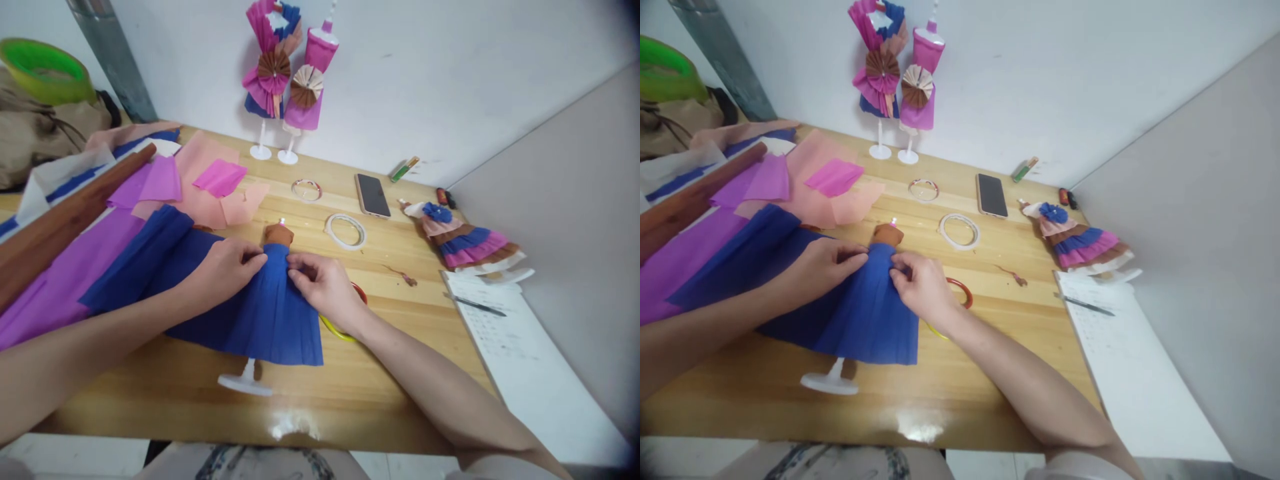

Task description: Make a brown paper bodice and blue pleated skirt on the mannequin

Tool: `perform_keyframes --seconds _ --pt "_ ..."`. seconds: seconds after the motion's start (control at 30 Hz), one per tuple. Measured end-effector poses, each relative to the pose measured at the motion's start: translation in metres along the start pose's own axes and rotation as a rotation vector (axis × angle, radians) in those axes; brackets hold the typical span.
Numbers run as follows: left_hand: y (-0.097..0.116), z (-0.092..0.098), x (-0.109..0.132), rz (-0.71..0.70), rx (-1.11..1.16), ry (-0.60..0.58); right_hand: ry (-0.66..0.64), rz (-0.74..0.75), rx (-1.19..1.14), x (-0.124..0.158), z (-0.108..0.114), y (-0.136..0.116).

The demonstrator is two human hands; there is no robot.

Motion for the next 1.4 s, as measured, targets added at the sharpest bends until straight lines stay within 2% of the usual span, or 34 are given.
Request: perform_keyframes --seconds 0.17,0.3,0.4,0.57,0.67,0.9,1.03,1.1,1.17,1.23,1.3,1.4 --pt "-0.014 -0.007 -0.005 0.134 0.309 -0.062 0.044 -0.117 -0.372 -0.001 -0.003 0.015" --pt "-0.014 -0.006 -0.009 0.209 0.566 -0.049 0.058 -0.118 -0.609 -0.004 0.005 0.005" --pt "-0.004 0.005 -0.013 0.171 0.658 -0.012 0.083 -0.059 -0.685 -0.009 0.016 -0.009" --pt "0.017 0.02 -0.018 0.13 0.752 -0.046 0.107 -0.009 -0.817 -0.019 0.028 -0.024" --pt "0.035 0.029 -0.021 0.024 0.8 0.005 0.11 -0.002 -0.885 -0.026 0.031 -0.03" --pt "0.07 0.039 -0.013 -0.233 0.576 0.21 0.12 0.039 -0.901 -0.028 0.039 -0.041" --pt "0.088 0.044 0.002 -0.354 0.333 0.386 0.17 0.19 -0.8 -0.021 0.056 -0.055" --pt "0.098 0.046 0.011 -0.461 0.233 0.469 0.191 0.263 -0.734 -0.016 0.066 -0.059" --pt "0.108 0.046 0.019 -0.576 0.163 0.482 0.165 0.298 -0.673 -0.013 0.071 -0.06" --pt "0.114 0.047 0.024 -0.64 0.111 0.431 0.125 0.296 -0.609 -0.012 0.074 -0.056" --pt "0.115 0.052 0.026 -0.639 0.06 0.397 0.118 0.282 -0.548 -0.013 0.077 -0.047" --pt "0.112 0.066 0.023 -0.6 -0.086 0.432 0.121 0.255 -0.483 -0.016 0.082 -0.035"
Point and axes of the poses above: each hand's wrist, its own x-axis away from the middle knuckle, its own z-axis out of the back of the hand, y = z × x, the point moved 8 cm from there along -x, towards the middle knuckle, and after that the axes turned 9 degrees about -y, right-handed, at the moved point
